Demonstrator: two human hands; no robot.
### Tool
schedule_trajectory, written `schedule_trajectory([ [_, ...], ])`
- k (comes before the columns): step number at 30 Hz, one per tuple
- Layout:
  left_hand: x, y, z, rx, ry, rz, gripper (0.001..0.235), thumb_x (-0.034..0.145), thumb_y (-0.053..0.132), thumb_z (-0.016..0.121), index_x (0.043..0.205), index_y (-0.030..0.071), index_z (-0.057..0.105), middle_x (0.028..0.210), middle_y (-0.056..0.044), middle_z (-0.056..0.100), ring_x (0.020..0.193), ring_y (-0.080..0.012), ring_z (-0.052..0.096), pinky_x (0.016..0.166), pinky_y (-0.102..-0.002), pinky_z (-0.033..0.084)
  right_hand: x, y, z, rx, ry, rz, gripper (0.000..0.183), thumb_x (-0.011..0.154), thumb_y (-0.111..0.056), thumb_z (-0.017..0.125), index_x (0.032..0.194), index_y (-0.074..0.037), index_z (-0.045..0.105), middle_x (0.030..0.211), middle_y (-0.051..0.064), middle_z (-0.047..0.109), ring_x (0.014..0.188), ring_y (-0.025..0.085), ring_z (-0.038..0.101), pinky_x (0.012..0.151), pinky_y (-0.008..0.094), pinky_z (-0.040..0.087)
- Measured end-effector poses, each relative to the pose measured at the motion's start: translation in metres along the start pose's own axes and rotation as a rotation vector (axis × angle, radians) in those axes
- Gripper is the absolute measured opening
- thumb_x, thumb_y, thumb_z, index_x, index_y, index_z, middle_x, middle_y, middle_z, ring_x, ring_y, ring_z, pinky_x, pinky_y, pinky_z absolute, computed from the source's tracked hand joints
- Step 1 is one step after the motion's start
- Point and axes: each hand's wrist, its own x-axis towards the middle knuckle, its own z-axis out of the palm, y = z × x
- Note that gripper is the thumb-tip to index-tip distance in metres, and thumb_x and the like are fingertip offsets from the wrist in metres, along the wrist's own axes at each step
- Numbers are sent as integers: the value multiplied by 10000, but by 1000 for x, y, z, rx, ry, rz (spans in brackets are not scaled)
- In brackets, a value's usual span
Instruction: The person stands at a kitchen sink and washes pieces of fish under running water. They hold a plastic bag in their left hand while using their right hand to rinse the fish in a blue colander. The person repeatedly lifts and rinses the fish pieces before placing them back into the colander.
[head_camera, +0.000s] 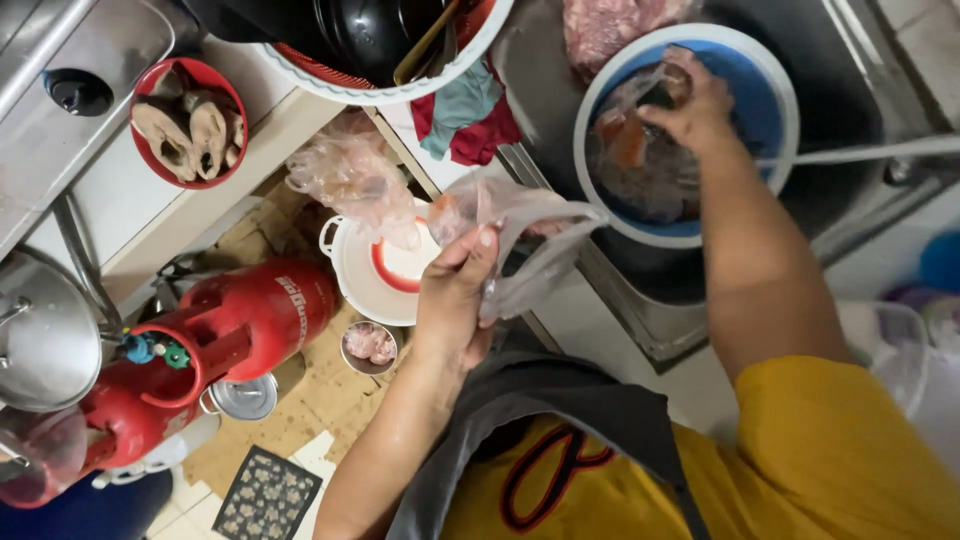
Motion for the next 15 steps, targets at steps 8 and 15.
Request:
schedule_trajectory([
  [8, 23, -16, -3, -87, 80, 93, 366, 870, 186, 743, 1195, 19, 752, 1221, -170, 767, 1058, -170, 721, 697, -228, 576, -24, -62, -23, -249, -190, 191, 636, 873, -375, 808, 1440, -249, 550, 1464, 220, 156, 1301, 537, 290, 1092, 689, 328],
  [15, 29, -25, -7, -75, 22, 114, 295, 883, 200, 765, 1123, 28, 779, 1012, -110, 797, 666, -143, 681, 559, -272, 569, -47, -60, -52, -250, -254, 212, 627, 933, -334, 710, 1510, -169, 529, 1354, 208, 341, 1074, 573, 539, 923, 593, 496],
])
